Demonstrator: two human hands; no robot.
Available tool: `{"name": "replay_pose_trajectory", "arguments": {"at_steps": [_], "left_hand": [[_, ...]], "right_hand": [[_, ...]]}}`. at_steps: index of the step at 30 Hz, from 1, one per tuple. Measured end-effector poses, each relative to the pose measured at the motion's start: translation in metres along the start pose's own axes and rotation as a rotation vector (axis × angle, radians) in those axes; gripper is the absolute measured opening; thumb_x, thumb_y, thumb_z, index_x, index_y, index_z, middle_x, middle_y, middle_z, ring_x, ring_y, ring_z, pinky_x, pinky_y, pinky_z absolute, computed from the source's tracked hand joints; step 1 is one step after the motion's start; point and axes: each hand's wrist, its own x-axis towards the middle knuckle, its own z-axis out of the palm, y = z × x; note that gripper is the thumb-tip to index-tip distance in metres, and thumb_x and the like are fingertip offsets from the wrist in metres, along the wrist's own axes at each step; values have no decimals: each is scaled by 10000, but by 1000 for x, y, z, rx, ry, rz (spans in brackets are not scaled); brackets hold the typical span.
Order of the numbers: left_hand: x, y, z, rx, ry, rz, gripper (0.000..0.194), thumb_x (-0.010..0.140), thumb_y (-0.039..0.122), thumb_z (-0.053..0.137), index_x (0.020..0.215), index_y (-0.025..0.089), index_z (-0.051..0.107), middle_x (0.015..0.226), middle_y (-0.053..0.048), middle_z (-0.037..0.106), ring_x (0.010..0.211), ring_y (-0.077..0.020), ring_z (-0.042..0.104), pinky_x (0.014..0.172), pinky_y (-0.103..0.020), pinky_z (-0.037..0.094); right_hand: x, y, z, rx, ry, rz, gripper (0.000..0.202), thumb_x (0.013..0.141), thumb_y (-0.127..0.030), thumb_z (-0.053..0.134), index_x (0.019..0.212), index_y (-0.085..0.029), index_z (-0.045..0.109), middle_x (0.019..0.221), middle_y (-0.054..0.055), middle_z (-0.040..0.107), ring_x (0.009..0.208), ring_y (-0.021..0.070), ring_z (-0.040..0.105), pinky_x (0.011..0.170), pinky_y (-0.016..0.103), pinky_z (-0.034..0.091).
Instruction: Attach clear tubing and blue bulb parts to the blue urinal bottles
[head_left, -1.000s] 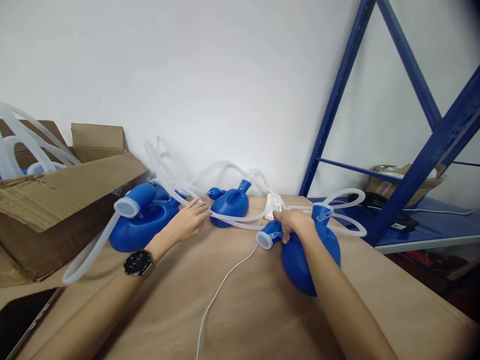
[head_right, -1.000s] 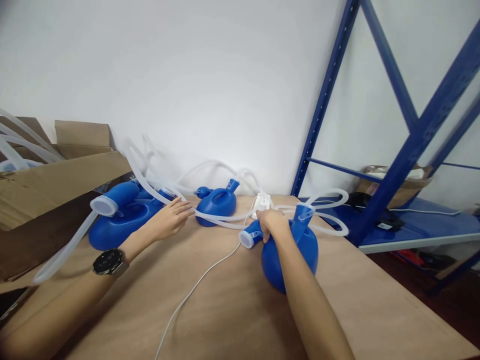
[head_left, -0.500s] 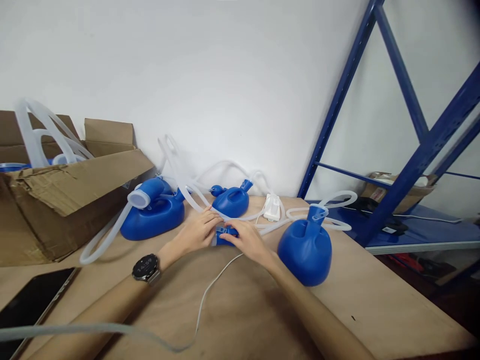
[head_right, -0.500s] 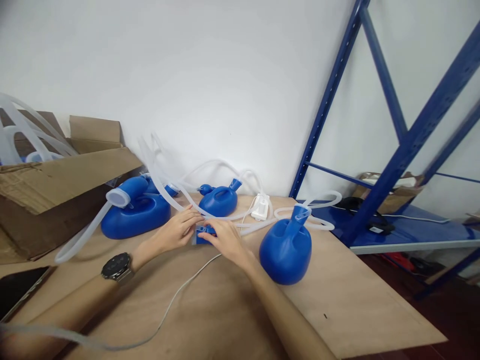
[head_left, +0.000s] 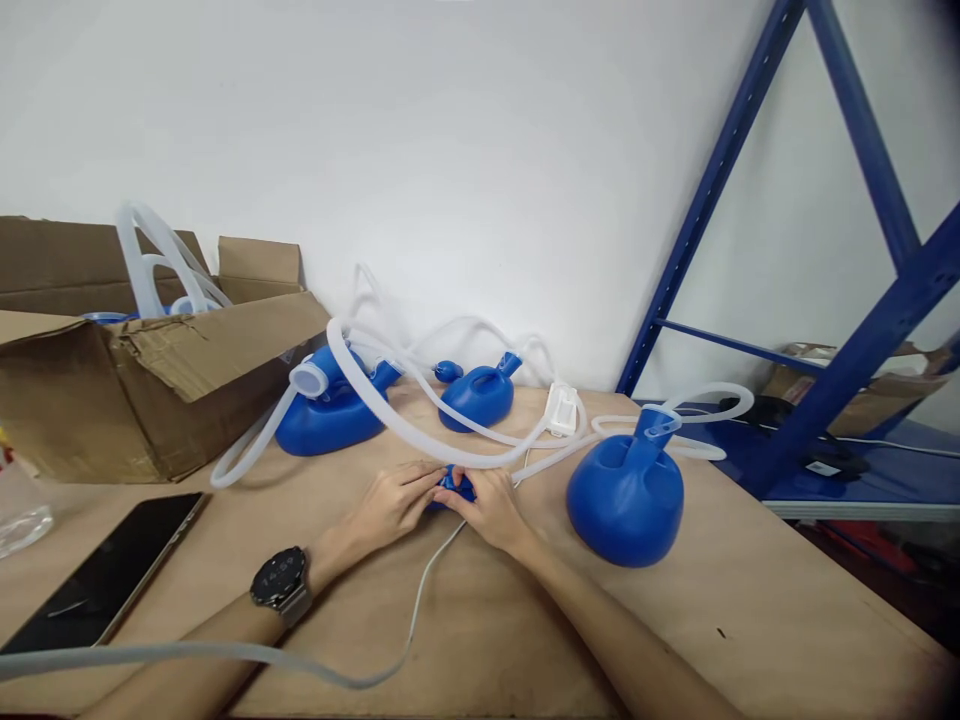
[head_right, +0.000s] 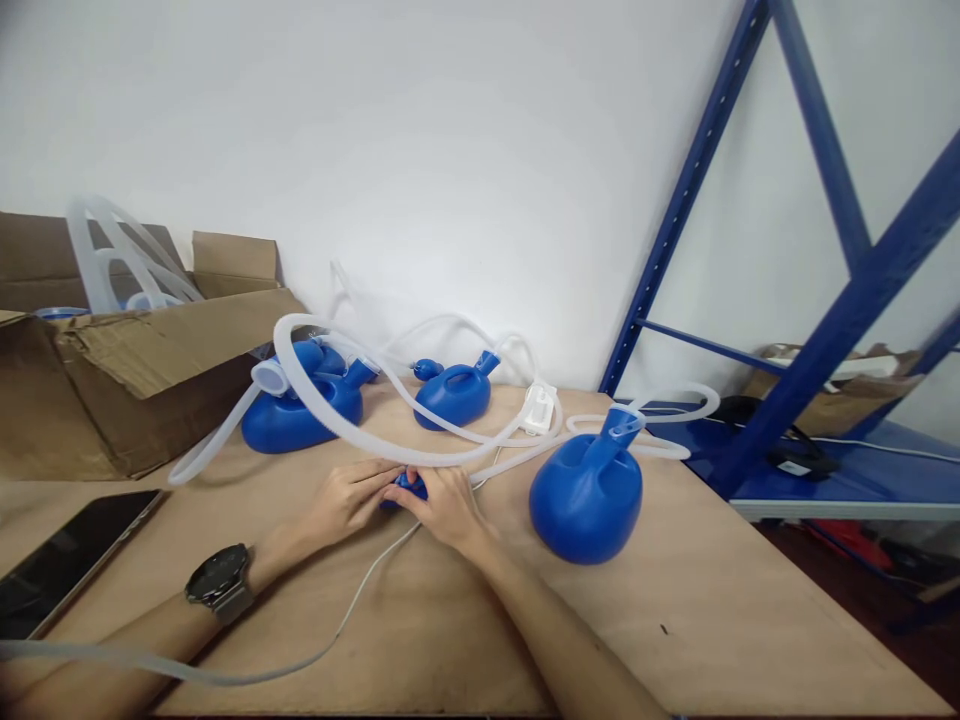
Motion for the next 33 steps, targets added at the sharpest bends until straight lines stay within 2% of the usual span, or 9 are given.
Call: {"name": "replay_pose_trajectory", "arguments": {"at_steps": [4,9,13,17,20,23,26,29,33], "left_hand": [[5,9,-2,-47,122,-114,233,1018,180,505,994,182,737,950,-67,789,835,-184,755,781,-286,609],[8,12,-14,166,148,16,147,990,204,561,964,174,703,1015,-102,750,947,-229,706,829,-346,568],[5,16,-15,288,-62,-112,286,1007,350,539,787,192,632,784,-66,688,722,-206,654,628,-304,482],[4,22,-9,212,-328,-292,264,1042,315,430,893,203,617,856,-66,730,730,-219,692,616,-298,458],[4,23,-5,173,-431,-402,270,1061,302,369,961,208,602,906,-71,740,768,-240,710,635,-308,455],[3,20,-4,189,-474,-400,273,1061,294,344,976,208,588,929,-80,737,785,-254,709,615,-309,427],[1,15,-4,130,-435,-362,268,1052,303,363,908,209,569,904,-74,724,753,-238,687,604,-302,404],[0,13,-2,-26,-315,-346,306,1046,320,363,819,210,536,818,-49,697,681,-192,643,616,-286,400],[4,13,1,-203,-133,-452,312,989,345,411,718,212,490,693,-21,647,618,-165,591,603,-270,396]], "right_hand": [[-4,5,1,-20,-38,-39,297,990,-491,606,930,-204,654,848,28,760,731,190,693,695,283,435],[-6,5,3,-160,-22,21,262,997,-449,612,984,-197,685,902,61,777,808,233,729,708,307,480],[-10,7,4,-238,-95,-16,192,976,-355,663,1088,-203,698,977,73,788,877,257,743,711,325,511],[-13,9,8,-306,-119,-38,267,946,-308,700,1189,-198,688,1036,96,789,914,282,747,747,362,552],[-13,11,9,-345,-117,-48,278,917,-311,736,1164,-188,710,1002,110,792,894,298,746,749,383,567],[-13,10,9,-321,-126,-44,270,906,-303,748,1151,-194,721,1020,102,793,901,298,746,752,386,573],[-12,7,7,-297,-114,-10,309,909,-325,746,1186,-191,715,1029,99,796,912,296,747,764,381,567],[-10,4,6,-264,-93,18,264,906,-363,750,1122,-212,741,996,67,806,880,283,753,730,351,543],[-5,1,4,-241,-78,20,211,927,-388,729,1079,-246,762,981,31,818,831,245,761,677,297,485]]}}
